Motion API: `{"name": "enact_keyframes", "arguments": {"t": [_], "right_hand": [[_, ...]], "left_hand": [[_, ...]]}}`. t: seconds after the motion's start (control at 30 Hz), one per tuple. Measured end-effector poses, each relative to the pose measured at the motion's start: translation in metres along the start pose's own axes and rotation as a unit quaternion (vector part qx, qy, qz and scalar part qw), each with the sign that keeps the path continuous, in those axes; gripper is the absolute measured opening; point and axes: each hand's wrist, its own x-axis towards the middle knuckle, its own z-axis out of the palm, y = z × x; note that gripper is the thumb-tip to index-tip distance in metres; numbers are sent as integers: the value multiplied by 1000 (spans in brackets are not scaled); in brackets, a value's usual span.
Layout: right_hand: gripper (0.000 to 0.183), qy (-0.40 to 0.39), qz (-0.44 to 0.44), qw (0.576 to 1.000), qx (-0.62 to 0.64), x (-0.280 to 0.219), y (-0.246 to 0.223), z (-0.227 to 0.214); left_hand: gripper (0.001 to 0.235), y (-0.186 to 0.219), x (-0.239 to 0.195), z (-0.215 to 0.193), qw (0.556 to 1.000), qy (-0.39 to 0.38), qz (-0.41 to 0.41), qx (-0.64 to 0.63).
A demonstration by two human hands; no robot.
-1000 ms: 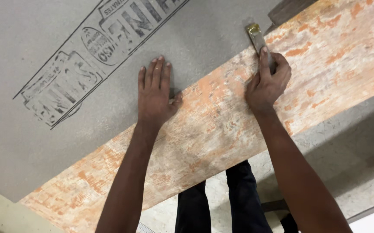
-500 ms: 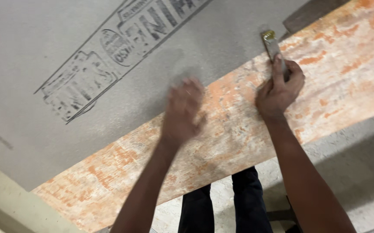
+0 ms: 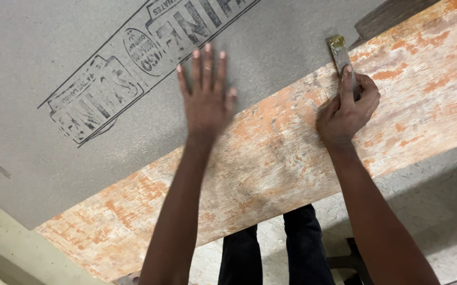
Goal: The person applies a dark adhesive to the edge of a large laminate sheet using a brush. They repeatedly dip the brush into a container of adhesive and spread it along the seam where the laminate meets the floor.
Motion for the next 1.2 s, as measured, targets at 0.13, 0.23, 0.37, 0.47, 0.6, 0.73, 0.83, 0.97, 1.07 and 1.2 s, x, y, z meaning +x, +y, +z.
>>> {"name": "enact_keyframes", "arguments": {"t": [0.13, 0.23, 0.37, 0.47, 0.6, 0.73, 0.83, 0.97, 1.07, 1.2], "right_hand": [[57, 5, -8, 1000, -7, 7, 3, 4], [57, 1, -6, 1000, -7, 0, 2, 2], [55, 4, -2, 1000, 4, 8, -3, -5], [55, 7, 1, 1000, -16, 15, -6, -2], [52, 24, 4, 999, 43, 1, -5, -1], [53, 17, -2, 1000, 11, 8, 4, -1], [37, 14, 135, 981, 136, 12, 6, 1], [48, -57, 90, 993, 53, 25, 8, -5], [68, -137, -17, 984, -112, 18, 5, -23], [59, -130, -29, 990, -47, 15, 0, -44]], "left_hand": [[70, -19, 29, -16, 996, 77, -55, 1], [70, -18, 22, -14, 989, 34, -91, 108], [69, -13, 16, -28, 997, -76, 0, 0], [68, -24, 33, -36, 997, 18, -59, -41], [63, -31, 25, -11, 984, 168, -50, -36], [63, -18, -4, 21, 987, 130, -5, -95], [62, -23, -15, 38, 974, 177, 13, -143], [63, -25, -9, 38, 970, 193, 20, -144], [63, -22, -11, 38, 972, 183, 12, -148], [62, -22, -13, 35, 969, 195, 14, -153]]}}
